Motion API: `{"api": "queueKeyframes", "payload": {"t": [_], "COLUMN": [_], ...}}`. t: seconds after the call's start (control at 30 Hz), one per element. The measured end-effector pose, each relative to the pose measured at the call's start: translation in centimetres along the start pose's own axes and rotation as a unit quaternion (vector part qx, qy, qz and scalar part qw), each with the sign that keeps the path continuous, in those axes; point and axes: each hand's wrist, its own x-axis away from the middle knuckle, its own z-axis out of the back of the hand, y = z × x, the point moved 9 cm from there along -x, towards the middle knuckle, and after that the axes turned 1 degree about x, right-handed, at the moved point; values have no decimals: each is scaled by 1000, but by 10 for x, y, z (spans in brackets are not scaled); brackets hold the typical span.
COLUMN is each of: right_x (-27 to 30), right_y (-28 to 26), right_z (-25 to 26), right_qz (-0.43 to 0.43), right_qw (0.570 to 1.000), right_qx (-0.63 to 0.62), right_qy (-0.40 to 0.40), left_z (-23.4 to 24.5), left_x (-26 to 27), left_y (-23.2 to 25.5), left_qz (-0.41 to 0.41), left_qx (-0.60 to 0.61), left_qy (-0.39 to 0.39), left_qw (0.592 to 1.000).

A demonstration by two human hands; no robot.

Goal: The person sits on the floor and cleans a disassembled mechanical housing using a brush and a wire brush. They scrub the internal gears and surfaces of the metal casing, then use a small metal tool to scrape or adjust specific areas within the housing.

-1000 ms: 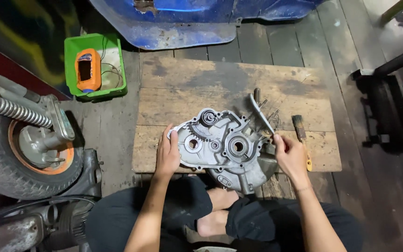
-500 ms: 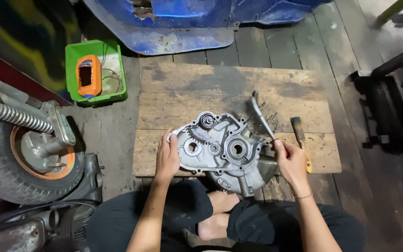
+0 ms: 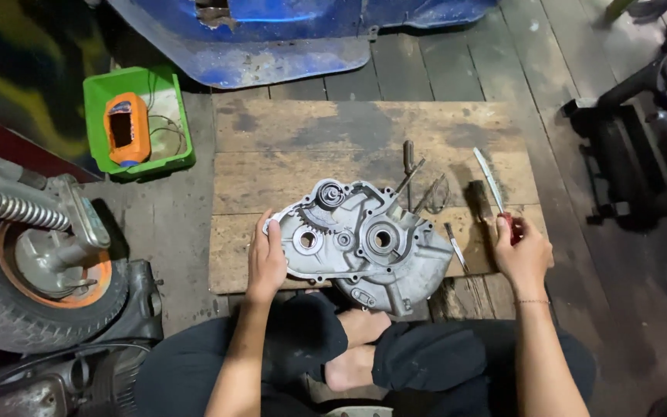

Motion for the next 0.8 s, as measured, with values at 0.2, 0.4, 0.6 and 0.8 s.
{"api": "queueKeyframes", "payload": {"t": [0.2,0.4,0.6,0.8], "right_x": [11,20,49,55], "right_y": [6,27,-14,18], "right_z": [-39,-52,-44,-94], "right_qz": [126,153,147,76], "right_qw": [992,985,988,991], "right_qx": [-6,44,53,71], "right_qy": [20,72,12,-88], "left_z": [-1,0,-1,-1], "left_x": [0,10,11,12], "left_y": [1,13,14,15], "left_qz": [-10,-6,8,15], "left_qx": [-1,-1,4,7], "left_qy": [13,17,8,13], "left_qw": [1000,1000,1000,1000]}}
